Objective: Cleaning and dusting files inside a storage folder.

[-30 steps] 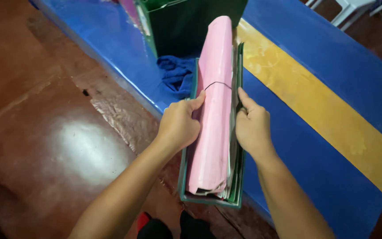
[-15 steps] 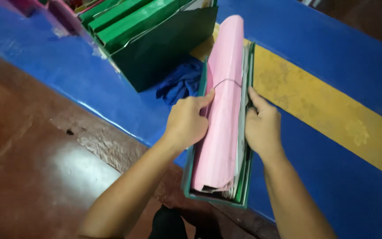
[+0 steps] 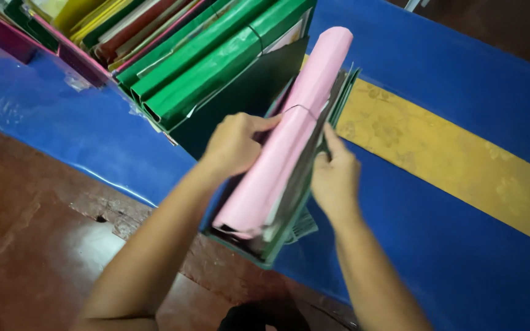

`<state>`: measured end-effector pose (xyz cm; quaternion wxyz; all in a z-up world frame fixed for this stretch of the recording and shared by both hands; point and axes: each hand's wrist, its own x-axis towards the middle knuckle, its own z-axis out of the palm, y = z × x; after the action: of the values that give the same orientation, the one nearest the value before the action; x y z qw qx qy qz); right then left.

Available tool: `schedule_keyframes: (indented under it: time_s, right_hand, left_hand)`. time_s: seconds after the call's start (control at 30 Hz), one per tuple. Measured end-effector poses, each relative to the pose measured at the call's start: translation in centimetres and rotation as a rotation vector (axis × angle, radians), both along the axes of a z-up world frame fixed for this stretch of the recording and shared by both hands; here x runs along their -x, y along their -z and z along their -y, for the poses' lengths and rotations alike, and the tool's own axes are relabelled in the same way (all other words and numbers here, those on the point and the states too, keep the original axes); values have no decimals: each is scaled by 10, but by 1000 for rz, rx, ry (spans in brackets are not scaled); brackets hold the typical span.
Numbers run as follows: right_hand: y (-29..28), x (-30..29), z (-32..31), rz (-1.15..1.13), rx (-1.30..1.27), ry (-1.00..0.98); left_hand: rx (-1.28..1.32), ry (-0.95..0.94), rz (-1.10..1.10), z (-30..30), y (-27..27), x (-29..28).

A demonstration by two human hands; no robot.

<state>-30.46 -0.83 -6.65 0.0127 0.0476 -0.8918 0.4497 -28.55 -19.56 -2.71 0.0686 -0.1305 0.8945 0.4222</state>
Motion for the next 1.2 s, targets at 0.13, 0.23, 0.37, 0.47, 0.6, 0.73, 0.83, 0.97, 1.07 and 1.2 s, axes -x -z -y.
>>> schedule_keyframes:
  time_s: [0.13,0.23,0.37,0.47,0.6,0.73,0.83,0.97,1.07,1.2]
  right_hand:
    - [3,-7,33,39,-13,5]
    - [8,-9,44,78,-5,7]
    - [21,-16,47,-7,-131,-44]
    - [34,-20,43,-54,-157,-56]
    - [52,-17,30,-183,-159,-85]
    - [45,-33,8,-69,-46,-202]
    - [39,-47,-7,-73,-19,-305]
    - [24,-70,-27,-13,4,-454]
    - [46,-80,-42,-196,13,-547]
    - [79,-82,-58,-521,-53,-688]
  left_hand:
    - [-36,-2,-17,37,5,6]
    - [-57,57,-20,51,3,6]
    - [90,156,40,56,-3,-1]
    - [96,172,50,49,-6,-10]
    - [-1,37,31,35,-11,-26]
    - [186,-50,-85,2,-1,-52]
    - [472,-4,-210,-32,8,-78]
    - [755,-109,-594,-80,38,-108]
    - [793,-193,-763,-114,58,-129]
    - [834,-307,-864,-146,87,-149]
